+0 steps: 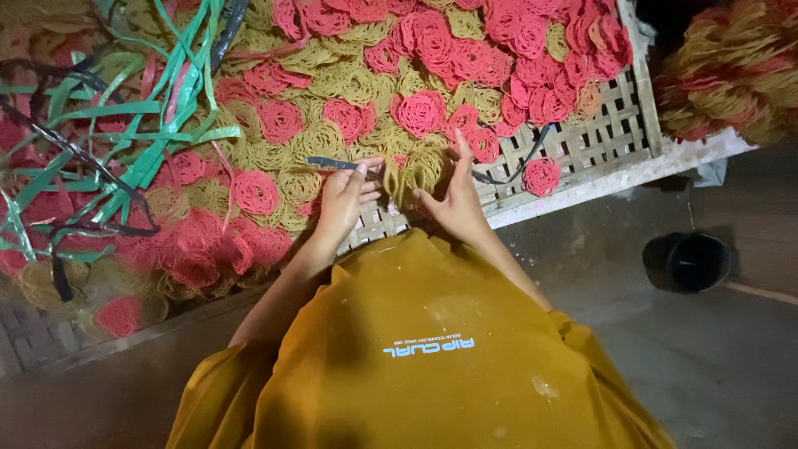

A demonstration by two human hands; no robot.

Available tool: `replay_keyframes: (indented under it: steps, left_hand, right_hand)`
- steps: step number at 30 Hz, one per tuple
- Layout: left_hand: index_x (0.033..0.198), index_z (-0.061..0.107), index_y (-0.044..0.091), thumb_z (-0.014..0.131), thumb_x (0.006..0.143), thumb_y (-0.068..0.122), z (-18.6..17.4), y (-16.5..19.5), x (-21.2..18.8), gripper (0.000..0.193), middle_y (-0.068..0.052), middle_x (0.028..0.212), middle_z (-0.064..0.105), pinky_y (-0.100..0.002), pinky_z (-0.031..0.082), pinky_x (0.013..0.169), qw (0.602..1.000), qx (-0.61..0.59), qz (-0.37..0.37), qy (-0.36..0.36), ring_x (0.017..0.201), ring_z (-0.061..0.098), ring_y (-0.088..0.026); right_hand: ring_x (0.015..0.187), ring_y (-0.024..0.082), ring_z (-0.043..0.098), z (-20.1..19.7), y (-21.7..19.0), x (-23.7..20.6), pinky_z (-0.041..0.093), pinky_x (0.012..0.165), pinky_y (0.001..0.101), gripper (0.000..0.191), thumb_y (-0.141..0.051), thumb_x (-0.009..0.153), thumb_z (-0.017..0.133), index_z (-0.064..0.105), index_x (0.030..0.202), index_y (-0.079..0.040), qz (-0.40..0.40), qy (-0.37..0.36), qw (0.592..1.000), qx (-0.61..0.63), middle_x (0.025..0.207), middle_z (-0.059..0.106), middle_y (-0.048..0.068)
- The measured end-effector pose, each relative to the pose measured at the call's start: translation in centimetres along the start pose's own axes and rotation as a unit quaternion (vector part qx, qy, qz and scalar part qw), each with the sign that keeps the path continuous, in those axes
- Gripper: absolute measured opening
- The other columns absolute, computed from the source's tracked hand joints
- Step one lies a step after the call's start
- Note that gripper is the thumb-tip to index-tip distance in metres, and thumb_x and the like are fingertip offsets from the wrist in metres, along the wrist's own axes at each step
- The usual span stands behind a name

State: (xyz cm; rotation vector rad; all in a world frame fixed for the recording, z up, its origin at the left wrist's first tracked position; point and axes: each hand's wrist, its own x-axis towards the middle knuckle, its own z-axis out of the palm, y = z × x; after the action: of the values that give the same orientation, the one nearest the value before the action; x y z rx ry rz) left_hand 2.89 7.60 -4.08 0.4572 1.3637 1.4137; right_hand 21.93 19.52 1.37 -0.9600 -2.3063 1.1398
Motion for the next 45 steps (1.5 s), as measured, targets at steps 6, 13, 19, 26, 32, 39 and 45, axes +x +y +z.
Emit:
replay_keyframes:
  steps: [6,13,19,26,32,39,45]
  left_hand:
    - [0.135,0.064,0.005,0.040,0.112,0.031,0.8,-0.6,0.6,0.042,-0.015,0.130,0.069,-0.036,0.061,0.092,0.999,-0.026,0.021,-0.029,0.110,0.072,-0.026]
    - [0.134,0.065,0.008,0.039,0.110,0.029,1.9,0.7,-0.1,0.041,-0.010,0.131,0.069,-0.033,0.060,0.094,0.999,0.043,0.008,-0.025,0.117,0.070,-0.023]
    - [0.133,0.069,0.009,0.052,0.108,0.024,3.0,2.3,-0.6,0.033,-0.011,0.122,0.075,-0.034,0.058,0.095,0.975,0.185,0.121,-0.018,0.111,0.073,-0.022]
    - [0.126,0.066,0.007,0.071,0.085,0.002,4.0,4.5,-2.1,0.042,-0.011,0.117,0.065,-0.032,0.060,0.093,0.934,0.199,0.296,-0.011,0.106,0.068,-0.018]
    - [0.119,0.071,0.006,0.071,0.086,-0.002,4.1,6.4,-2.3,0.034,-0.011,0.100,0.065,-0.031,0.056,0.070,0.928,0.243,0.271,0.076,0.079,0.068,-0.020]
    - [0.114,0.073,0.006,0.073,0.089,-0.004,4.5,7.2,-1.1,0.026,-0.008,0.104,0.067,-0.027,0.059,0.077,0.886,0.235,0.387,0.098,0.090,0.070,-0.014]
    - [0.114,0.072,0.006,0.071,0.093,-0.004,3.4,8.8,-0.2,0.023,-0.009,0.110,0.065,-0.026,0.063,0.080,0.897,0.180,0.375,0.151,0.096,0.069,-0.014]
  right_hand:
    - [0.148,0.037,0.042,0.2,1.0,0.1,0.036,0.124,0.0475,0.115,-0.016,0.089,0.085,-0.001,0.164,-0.003,0.002,0.012,0.998,0.068,0.163,0.028,0.030]
    - [0.147,0.045,0.032,0.2,0.5,0.7,0.025,0.122,0.0552,0.109,-0.021,0.083,0.088,0.013,0.160,-0.003,-0.037,0.076,0.991,-0.100,0.158,0.029,0.029]
    - [0.133,0.037,0.041,0.3,-0.9,0.3,0.030,0.111,0.0541,0.038,-0.028,0.079,0.090,0.070,0.109,-0.013,-0.090,0.120,0.967,-0.207,0.140,0.051,0.008]
    - [0.133,0.037,0.043,0.5,-2.2,1.4,0.027,0.108,0.0547,0.027,-0.027,0.084,0.081,0.073,0.104,-0.011,-0.143,0.080,0.955,-0.248,0.139,0.056,0.009]
    - [0.130,0.038,0.043,0.3,-3.3,1.6,0.025,0.106,0.0559,0.032,-0.024,0.085,0.079,0.075,0.115,-0.012,-0.137,0.067,0.954,-0.260,0.136,0.056,0.012]
    - [0.123,0.035,0.044,1.2,-3.3,1.8,0.024,0.102,0.0544,0.025,-0.024,0.083,0.080,0.075,0.102,-0.009,-0.114,0.083,0.957,-0.255,0.125,0.059,0.012]
    - [0.116,0.031,0.047,0.4,-2.6,2.2,0.025,0.098,0.0511,0.013,-0.020,0.088,0.078,0.075,0.094,-0.009,-0.121,0.109,0.963,-0.216,0.120,0.064,0.008]
